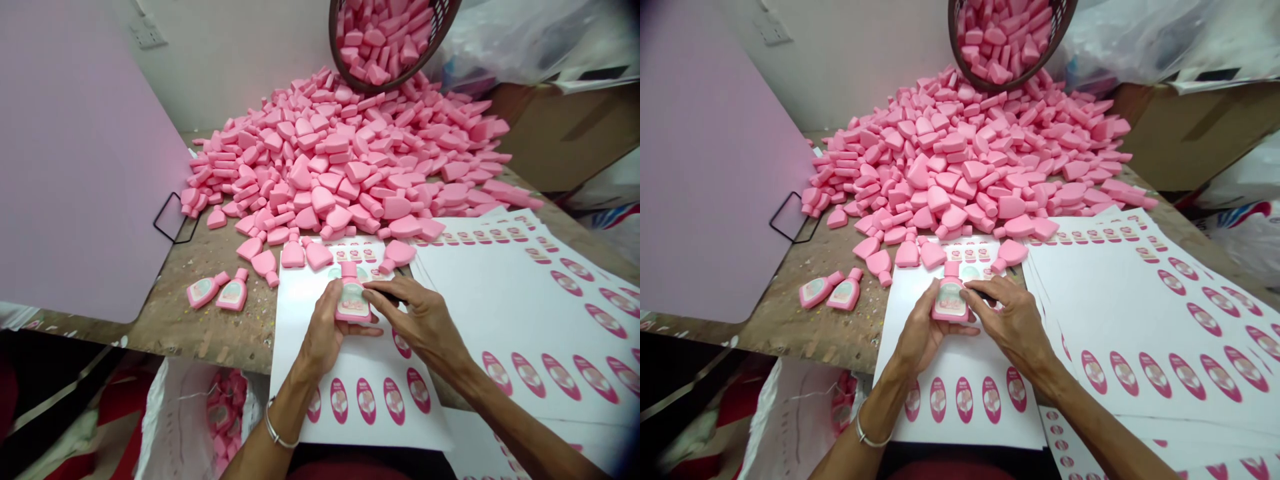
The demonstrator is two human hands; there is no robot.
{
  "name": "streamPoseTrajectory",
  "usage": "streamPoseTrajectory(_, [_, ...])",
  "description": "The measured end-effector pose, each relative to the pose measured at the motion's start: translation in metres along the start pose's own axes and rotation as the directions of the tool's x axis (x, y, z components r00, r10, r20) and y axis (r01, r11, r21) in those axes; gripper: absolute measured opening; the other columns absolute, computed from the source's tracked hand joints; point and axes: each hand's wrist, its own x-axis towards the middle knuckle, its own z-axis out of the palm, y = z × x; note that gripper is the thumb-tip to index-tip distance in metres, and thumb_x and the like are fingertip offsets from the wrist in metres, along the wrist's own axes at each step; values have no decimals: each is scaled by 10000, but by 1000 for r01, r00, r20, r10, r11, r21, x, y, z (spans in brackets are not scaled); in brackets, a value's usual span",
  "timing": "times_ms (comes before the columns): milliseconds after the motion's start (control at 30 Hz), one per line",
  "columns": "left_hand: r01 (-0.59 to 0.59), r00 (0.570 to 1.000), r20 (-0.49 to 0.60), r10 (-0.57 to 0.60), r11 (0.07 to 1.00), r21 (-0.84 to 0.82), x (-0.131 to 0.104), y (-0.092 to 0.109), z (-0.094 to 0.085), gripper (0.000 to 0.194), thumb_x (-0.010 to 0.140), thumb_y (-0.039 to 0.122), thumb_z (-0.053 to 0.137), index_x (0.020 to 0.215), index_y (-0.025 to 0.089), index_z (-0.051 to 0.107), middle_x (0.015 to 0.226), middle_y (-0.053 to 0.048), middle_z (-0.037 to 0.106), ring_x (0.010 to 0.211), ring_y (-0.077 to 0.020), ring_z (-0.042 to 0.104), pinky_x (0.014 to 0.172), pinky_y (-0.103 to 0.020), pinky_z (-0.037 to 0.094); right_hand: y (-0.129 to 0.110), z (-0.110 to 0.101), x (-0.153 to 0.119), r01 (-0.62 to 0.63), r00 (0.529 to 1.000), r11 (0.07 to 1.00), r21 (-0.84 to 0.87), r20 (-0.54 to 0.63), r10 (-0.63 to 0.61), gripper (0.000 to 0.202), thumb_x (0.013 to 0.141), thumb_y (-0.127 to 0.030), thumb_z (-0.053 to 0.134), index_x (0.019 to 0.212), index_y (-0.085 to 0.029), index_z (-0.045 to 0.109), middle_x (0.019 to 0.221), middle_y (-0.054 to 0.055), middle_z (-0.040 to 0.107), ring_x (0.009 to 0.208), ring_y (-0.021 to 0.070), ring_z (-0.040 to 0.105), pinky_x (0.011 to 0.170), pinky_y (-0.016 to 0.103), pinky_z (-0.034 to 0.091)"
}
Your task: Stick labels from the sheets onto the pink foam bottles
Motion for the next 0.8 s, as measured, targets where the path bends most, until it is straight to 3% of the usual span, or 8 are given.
streamPoseTrajectory(133, [-44,995,87,39,998,52,-4,0,-1,277,841,237,591,1094,149,523,1027,-74,621,835,-161,643,731,-316,576,3,-5,-2,148,987,930,-335,-15,-162,256,895,-315,513,1033,-182,682,784,67,651,766,207,570,719,379,427])
streamPoseTrajectory(233, [-28,994,108,22,998,56,-7,1,1,253,860,233,557,1088,136,503,994,-79,612,823,-153,626,724,-322,577,2,-8,1,35,981,877,-480,-151,-122,322,876,-366,532,1097,-169,656,811,97,643,805,245,572,737,415,427])
streamPoseTrajectory(300, [-20,992,129,11,998,67,-10,2,3,254,859,230,562,1089,140,501,958,-63,601,824,-149,614,741,-344,577,1,-6,7,-36,986,944,-327,-163,-18,442,807,-436,611,1166,-177,606,958,114,653,890,257,586,766,407,460])
streamPoseTrajectory(367, [-17,988,154,3,996,89,-14,3,3,278,848,213,580,1109,156,504,940,-41,584,837,-149,604,774,-379,573,0,-3,13,-128,991,988,-90,-55,124,554,721,-496,677,1181,-205,578,1086,102,642,962,255,594,804,391,488])
streamPoseTrajectory(500, [-12,988,157,-1,997,81,-19,3,0,280,862,212,550,1130,146,504,969,-66,603,846,-162,609,804,-425,560,0,1,18,-405,914,899,167,59,401,626,647,-573,696,1149,-218,576,1144,96,628,1051,276,590,841,396,506])
streamPoseTrajectory(667, [-26,996,86,24,999,28,-17,3,3,303,877,279,531,1137,127,490,938,-85,633,853,-193,634,815,-441,549,1,-2,1,-520,847,830,204,250,469,762,581,-558,750,1235,-245,515,1242,109,569,1120,301,567,830,382,529])
streamPoseTrajectory(733, [-29,998,59,26,998,56,-17,6,3,300,884,329,514,1105,126,503,956,-92,638,826,-190,640,813,-429,547,9,-8,-1,-512,849,838,188,263,459,777,574,-552,758,1243,-247,509,1263,108,558,1114,298,573,837,374,528])
streamPoseTrajectory(800, [-46,999,-6,48,981,188,-22,13,-5,312,896,393,471,1054,130,531,959,-94,645,779,-180,640,805,-403,543,24,-20,2,-479,867,870,121,222,446,760,587,-551,750,1239,-243,511,1246,102,574,1081,287,590,837,371,523])
